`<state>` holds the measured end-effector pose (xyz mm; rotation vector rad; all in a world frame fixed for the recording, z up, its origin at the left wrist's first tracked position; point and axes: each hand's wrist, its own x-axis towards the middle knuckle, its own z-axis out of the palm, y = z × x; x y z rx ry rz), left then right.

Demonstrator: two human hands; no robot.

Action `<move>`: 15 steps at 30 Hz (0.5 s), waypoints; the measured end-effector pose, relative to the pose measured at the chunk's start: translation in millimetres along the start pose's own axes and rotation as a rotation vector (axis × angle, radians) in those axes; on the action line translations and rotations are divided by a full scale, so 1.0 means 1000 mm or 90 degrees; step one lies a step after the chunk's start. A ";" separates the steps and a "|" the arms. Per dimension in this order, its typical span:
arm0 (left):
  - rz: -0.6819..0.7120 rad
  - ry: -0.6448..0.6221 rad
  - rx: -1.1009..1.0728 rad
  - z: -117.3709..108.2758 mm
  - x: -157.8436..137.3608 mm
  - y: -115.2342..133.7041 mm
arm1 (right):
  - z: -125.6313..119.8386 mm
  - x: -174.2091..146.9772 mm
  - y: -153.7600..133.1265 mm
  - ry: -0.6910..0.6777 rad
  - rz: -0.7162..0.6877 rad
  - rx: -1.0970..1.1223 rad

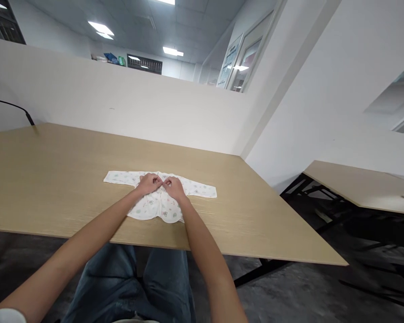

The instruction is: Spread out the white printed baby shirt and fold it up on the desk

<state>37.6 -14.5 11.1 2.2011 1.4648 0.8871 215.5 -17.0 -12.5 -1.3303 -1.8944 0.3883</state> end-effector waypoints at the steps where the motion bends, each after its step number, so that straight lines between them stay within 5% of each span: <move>1: 0.006 0.003 0.002 -0.001 -0.001 0.001 | 0.000 0.000 0.001 -0.003 -0.009 -0.008; 15: 0.001 0.033 0.035 -0.003 -0.006 0.005 | 0.001 -0.001 0.006 -0.022 -0.048 -0.050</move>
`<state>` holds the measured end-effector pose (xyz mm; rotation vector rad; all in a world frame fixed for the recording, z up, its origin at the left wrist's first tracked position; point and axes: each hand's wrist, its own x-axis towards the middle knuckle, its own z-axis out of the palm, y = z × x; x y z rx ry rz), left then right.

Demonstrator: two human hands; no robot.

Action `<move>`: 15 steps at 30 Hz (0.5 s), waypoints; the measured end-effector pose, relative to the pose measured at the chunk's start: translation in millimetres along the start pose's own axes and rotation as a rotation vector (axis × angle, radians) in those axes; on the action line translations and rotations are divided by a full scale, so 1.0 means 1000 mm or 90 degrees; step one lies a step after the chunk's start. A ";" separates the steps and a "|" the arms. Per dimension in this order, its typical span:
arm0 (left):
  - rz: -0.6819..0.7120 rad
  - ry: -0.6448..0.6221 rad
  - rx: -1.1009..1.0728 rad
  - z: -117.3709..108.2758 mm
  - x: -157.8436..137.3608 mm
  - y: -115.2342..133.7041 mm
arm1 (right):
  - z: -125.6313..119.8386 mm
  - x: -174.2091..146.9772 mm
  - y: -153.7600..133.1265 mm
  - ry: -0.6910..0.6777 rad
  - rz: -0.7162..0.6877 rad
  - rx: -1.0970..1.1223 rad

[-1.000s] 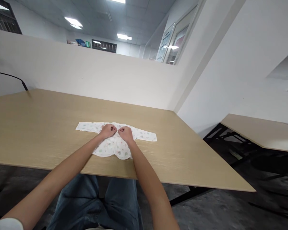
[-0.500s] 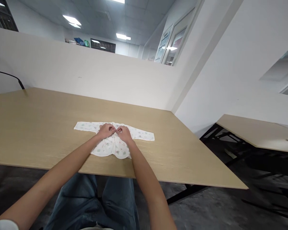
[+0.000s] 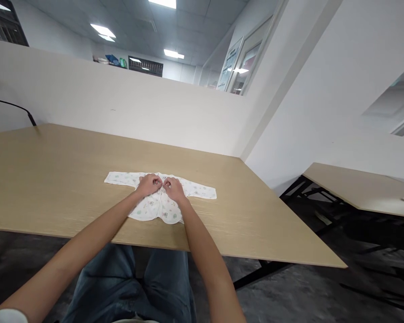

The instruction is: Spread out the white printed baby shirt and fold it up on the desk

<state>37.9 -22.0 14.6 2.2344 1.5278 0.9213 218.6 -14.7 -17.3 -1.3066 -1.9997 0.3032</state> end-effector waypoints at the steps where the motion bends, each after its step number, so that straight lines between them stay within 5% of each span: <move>1: 0.001 -0.002 0.002 -0.001 0.000 0.001 | 0.000 0.000 0.000 0.001 0.001 0.000; 15: 0.057 -0.031 -0.064 -0.005 0.006 -0.012 | -0.008 -0.003 -0.017 -0.007 0.010 -0.017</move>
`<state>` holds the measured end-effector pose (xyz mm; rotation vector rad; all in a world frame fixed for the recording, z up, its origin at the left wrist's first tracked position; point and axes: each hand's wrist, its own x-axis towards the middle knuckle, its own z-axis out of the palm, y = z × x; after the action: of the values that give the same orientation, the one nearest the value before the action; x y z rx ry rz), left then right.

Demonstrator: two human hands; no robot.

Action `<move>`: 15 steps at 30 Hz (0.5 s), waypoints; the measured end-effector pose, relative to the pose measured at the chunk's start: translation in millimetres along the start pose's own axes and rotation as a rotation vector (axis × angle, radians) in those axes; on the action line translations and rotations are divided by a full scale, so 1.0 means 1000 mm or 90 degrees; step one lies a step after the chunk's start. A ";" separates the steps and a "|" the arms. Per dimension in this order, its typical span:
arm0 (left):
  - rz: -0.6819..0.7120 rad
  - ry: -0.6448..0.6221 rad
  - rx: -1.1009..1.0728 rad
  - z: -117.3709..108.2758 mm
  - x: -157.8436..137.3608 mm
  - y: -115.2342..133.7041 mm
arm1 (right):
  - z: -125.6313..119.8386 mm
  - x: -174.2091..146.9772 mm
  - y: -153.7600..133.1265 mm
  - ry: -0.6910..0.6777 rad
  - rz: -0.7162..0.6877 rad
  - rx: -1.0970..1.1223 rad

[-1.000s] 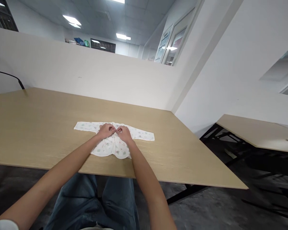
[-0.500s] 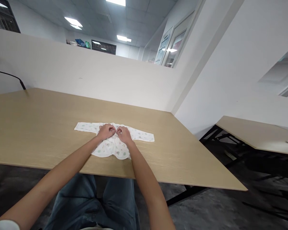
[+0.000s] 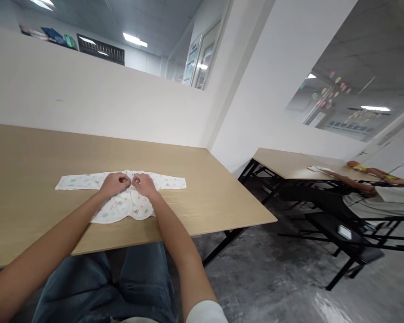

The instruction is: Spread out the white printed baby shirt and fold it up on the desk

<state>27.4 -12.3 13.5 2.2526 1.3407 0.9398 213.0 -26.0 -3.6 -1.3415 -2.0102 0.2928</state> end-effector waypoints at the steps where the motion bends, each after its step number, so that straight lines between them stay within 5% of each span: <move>1: 0.002 0.002 0.000 0.000 0.000 0.000 | -0.001 0.000 -0.001 0.001 0.002 0.002; 15: -0.044 -0.014 -0.003 -0.001 0.003 -0.003 | -0.003 0.000 -0.005 -0.002 -0.004 0.016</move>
<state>26.2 -8.1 13.9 2.1910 1.3956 0.8907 211.5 -28.9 1.7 -1.3201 -2.0076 0.3161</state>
